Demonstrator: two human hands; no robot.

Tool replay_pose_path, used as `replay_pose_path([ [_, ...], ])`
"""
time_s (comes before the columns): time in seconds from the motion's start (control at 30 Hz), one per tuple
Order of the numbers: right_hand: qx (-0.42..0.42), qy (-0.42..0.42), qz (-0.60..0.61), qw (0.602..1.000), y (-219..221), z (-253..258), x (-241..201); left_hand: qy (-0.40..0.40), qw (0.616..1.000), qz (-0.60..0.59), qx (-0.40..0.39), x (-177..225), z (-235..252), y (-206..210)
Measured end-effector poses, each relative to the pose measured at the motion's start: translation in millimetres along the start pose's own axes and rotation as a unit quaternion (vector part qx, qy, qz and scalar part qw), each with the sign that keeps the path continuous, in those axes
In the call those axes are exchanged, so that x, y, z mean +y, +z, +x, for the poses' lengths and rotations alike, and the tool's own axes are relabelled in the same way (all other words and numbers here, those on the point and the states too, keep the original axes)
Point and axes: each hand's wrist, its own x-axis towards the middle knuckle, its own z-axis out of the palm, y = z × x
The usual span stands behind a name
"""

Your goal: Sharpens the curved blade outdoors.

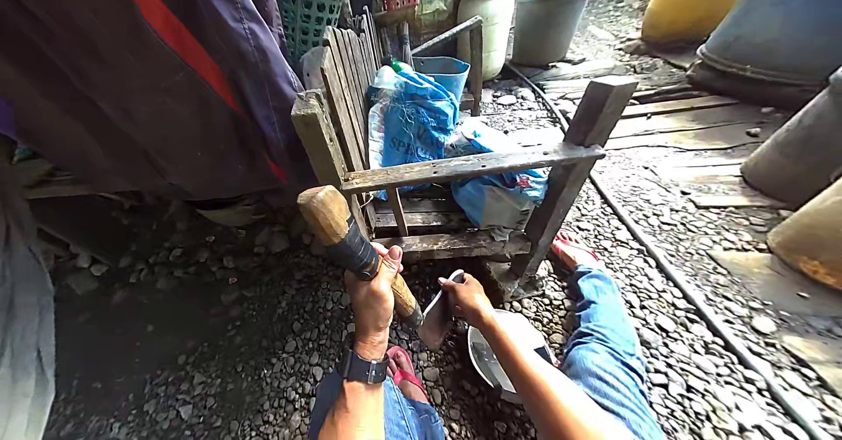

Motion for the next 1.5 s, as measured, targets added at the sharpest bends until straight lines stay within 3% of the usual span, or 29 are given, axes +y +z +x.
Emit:
replay_pose_path([
  [0.27,-0.041,-0.015,0.014,0.999,3.7,-5.8,25.2,-0.065,0.998,0.015,0.020,4.9,3.8,-4.1],
  [0.53,0.016,-0.003,-0.036,0.999,7.9,18.3,35.7,-0.061,0.993,0.095,-0.028,7.0,-4.2,-5.2],
  [0.73,-0.005,0.006,-0.068,0.998,12.2,13.6,39.1,-0.068,0.989,0.129,-0.031,11.1,-3.9,-4.6],
  [0.87,-0.023,0.018,-0.031,0.999,11.7,4.1,37.1,-0.072,0.990,0.123,-0.023,10.6,-3.1,-6.7],
  [1.03,0.011,0.054,0.088,0.995,7.3,15.0,36.9,-0.046,0.990,0.122,-0.059,14.0,-4.4,-7.5],
  [1.2,0.015,0.055,0.102,0.993,5.9,20.4,38.6,-0.039,0.988,0.127,-0.077,13.4,-6.4,-3.9],
  [1.4,0.009,0.071,0.125,0.990,8.5,9.8,41.0,-0.066,0.992,0.102,-0.026,12.1,-1.5,-8.5],
  [1.5,-0.035,0.012,0.235,0.971,3.2,2.9,40.9,-0.098,0.994,0.023,0.043,18.7,6.0,-12.2],
])
